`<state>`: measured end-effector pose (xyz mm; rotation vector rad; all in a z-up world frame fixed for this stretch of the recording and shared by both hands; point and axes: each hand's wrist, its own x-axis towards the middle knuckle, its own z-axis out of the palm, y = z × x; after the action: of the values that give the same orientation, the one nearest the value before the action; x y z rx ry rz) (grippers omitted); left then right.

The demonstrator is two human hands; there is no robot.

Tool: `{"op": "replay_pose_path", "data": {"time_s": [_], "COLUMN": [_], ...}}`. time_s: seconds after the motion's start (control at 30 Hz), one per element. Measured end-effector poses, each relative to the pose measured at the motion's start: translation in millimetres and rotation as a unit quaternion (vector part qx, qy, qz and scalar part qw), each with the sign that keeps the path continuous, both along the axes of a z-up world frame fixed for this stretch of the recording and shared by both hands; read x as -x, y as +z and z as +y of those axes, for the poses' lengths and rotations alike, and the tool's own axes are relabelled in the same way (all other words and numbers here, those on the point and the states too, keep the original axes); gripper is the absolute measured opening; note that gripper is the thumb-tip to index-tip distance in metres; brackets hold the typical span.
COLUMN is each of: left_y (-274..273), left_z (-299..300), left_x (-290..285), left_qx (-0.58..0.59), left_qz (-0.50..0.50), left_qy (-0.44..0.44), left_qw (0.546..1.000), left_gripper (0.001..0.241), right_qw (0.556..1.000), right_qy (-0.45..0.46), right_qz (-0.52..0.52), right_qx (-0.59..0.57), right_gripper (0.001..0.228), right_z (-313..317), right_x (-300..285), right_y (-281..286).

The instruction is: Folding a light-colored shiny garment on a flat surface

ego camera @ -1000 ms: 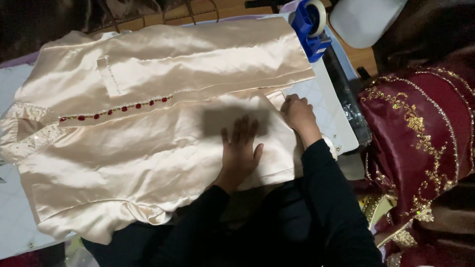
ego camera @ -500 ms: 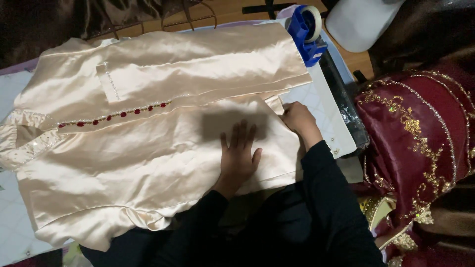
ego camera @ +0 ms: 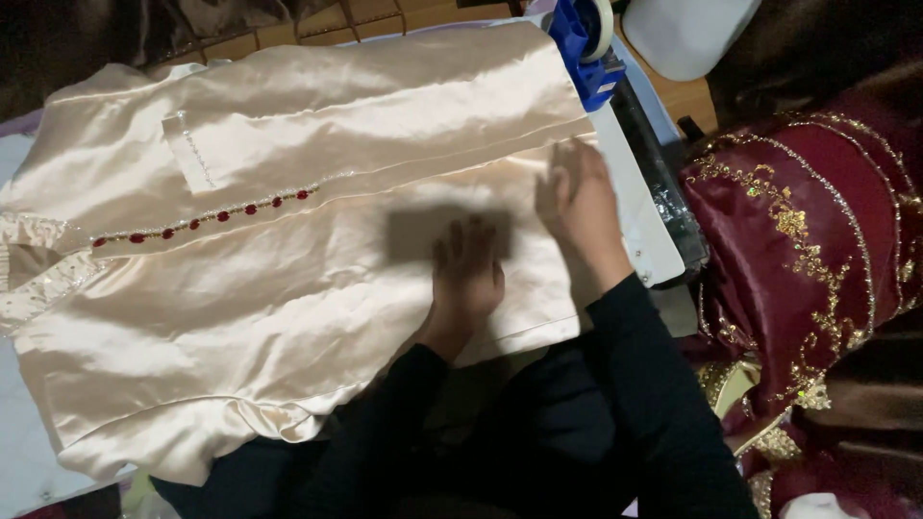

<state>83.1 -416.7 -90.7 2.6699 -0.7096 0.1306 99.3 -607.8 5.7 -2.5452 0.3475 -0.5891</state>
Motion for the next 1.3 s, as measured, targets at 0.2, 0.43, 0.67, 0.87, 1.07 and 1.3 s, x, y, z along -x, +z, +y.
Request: {"op": "replay_pose_path", "data": {"time_s": [0.2, 0.43, 0.67, 0.87, 1.07, 1.3], "left_y": [-22.7, -4.5, 17.5, -38.1, -23.5, 13.0], "left_z": [-38.9, -5.2, 43.9, -54.4, -43.5, 75.0], "left_x": [-58.8, -64.9, -78.5, -16.8, -34.3, -29.3], "left_qx": [-0.056, -0.087, -0.136, 0.113, 0.146, -0.042], "left_qz": [-0.022, -0.016, 0.126, -0.234, -0.345, -0.082], "left_qy": [-0.069, -0.018, 0.127, -0.024, 0.063, 0.064], "left_qw": [0.996, 0.996, 0.975, 0.965, 0.925, 0.994], "left_gripper": [0.051, 0.063, 0.064, 0.035, 0.037, 0.062], "right_qw": [0.962, 0.935, 0.959, 0.987, 0.981, 0.967], "right_qy": [0.176, 0.154, -0.031, 0.087, 0.115, 0.119], "right_qz": [0.094, 0.234, 0.243, 0.051, 0.138, 0.193], "right_qx": [-0.187, 0.219, 0.139, -0.122, 0.073, 0.120], "right_gripper": [0.053, 0.055, 0.062, 0.054, 0.057, 0.063], "right_z": [62.6, 19.7, -63.9, 69.2, 40.0, 43.6], "right_x": [24.3, 20.4, 19.5, 43.1, 32.3, 32.8], "right_y": [-20.7, -36.1, -76.8, -36.5, -60.2, -57.2]}}
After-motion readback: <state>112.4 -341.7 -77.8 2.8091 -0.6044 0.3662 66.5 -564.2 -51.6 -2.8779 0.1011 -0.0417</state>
